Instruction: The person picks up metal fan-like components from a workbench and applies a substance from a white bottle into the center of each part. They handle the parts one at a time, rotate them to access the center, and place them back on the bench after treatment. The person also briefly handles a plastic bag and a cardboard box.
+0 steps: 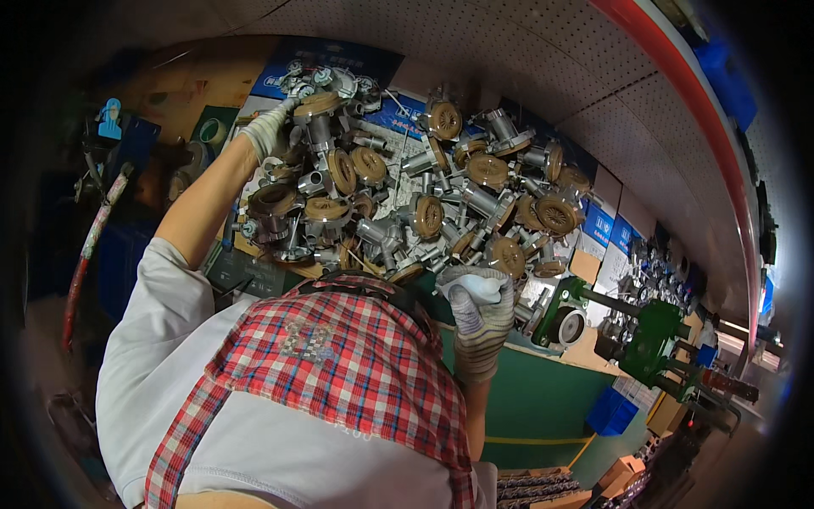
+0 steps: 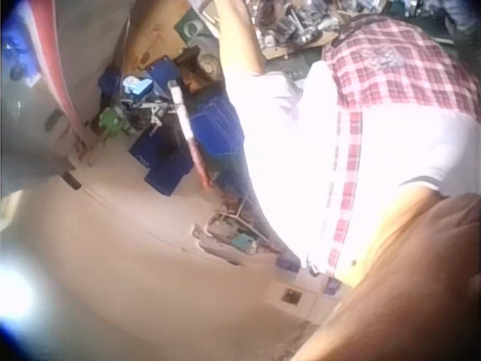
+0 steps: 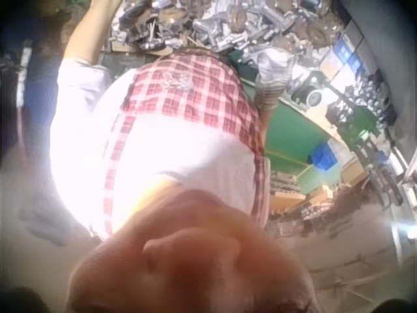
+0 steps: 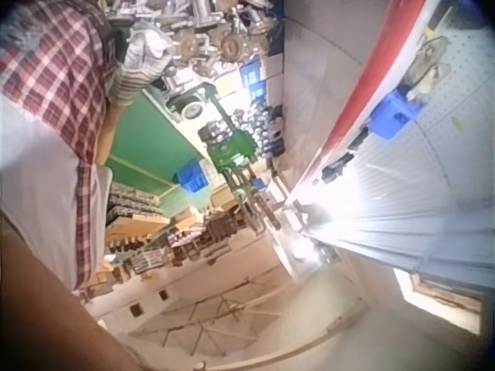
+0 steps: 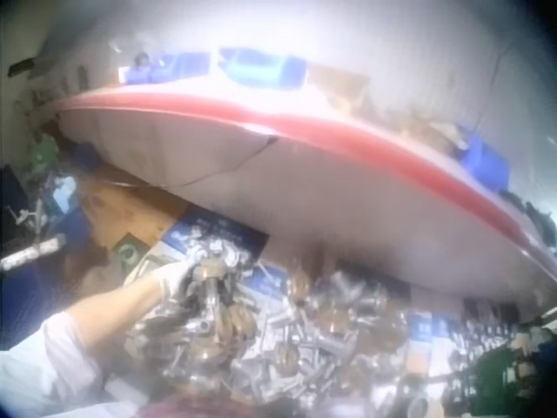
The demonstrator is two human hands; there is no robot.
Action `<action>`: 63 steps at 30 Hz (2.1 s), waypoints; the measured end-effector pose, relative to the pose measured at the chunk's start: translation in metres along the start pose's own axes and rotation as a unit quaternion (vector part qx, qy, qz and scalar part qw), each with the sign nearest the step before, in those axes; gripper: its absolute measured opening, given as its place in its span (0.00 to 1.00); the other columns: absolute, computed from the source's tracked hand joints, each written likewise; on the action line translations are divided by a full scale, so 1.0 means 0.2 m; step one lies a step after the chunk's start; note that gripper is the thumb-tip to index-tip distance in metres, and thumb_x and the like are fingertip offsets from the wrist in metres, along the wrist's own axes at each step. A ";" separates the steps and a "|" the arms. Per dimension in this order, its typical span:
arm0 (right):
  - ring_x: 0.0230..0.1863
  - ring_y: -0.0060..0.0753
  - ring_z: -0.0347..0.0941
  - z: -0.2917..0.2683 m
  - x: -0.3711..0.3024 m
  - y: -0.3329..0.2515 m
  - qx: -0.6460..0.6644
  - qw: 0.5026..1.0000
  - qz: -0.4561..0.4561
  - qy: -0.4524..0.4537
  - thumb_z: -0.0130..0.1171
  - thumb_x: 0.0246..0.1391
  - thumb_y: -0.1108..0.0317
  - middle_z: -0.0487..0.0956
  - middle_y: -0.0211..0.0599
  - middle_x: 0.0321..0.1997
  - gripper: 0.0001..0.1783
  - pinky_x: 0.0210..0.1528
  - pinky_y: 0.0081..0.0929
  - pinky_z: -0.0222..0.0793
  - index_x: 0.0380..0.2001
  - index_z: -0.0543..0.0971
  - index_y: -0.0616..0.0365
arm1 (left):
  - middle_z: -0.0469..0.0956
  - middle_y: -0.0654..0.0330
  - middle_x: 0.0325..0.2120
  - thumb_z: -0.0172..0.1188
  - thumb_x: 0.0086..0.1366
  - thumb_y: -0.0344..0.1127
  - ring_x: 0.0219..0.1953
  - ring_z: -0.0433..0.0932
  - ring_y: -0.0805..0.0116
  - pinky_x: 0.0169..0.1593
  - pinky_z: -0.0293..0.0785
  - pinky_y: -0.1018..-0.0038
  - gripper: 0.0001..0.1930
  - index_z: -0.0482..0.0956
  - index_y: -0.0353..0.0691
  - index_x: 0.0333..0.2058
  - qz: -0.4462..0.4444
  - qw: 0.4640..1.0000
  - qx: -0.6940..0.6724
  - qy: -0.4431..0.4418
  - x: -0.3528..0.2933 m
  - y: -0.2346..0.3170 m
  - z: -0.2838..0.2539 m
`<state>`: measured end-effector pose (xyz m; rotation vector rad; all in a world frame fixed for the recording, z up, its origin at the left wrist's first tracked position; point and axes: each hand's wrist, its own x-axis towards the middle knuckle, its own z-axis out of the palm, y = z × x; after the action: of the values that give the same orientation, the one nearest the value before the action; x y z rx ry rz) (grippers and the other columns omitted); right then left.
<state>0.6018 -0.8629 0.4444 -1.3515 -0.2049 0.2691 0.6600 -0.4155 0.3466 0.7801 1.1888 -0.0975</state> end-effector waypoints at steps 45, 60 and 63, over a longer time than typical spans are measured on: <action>0.24 0.26 0.79 0.23 0.07 -0.02 -0.220 0.942 0.144 -0.207 0.61 0.61 0.49 0.81 0.37 0.24 0.24 0.27 0.27 0.72 0.41 0.80 0.64 | 0.74 0.50 0.51 0.61 0.67 0.34 0.52 0.76 0.64 0.57 0.72 0.69 0.25 0.64 0.33 0.59 0.532 0.834 0.122 -0.079 -0.93 -1.01 0.15; 0.21 0.28 0.79 0.24 0.13 0.00 -0.205 0.939 0.197 -0.193 0.60 0.61 0.48 0.79 0.38 0.21 0.24 0.25 0.27 0.73 0.40 0.79 0.63 | 0.75 0.51 0.49 0.61 0.67 0.33 0.50 0.77 0.65 0.54 0.74 0.70 0.24 0.66 0.33 0.58 0.529 0.834 0.141 -0.062 -0.84 -1.00 0.17; 0.26 0.25 0.81 0.22 0.17 0.03 -0.212 0.923 0.238 -0.217 0.59 0.63 0.52 0.82 0.39 0.31 0.24 0.21 0.20 0.74 0.48 0.76 0.65 | 0.75 0.52 0.48 0.61 0.67 0.32 0.49 0.77 0.66 0.53 0.74 0.71 0.23 0.66 0.33 0.57 0.533 0.830 0.151 -0.067 -0.84 -0.98 0.18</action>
<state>0.6200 -0.8116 0.4479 -1.7509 -0.3141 0.9854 0.5307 -0.6358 0.3985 1.5981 0.4670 0.5949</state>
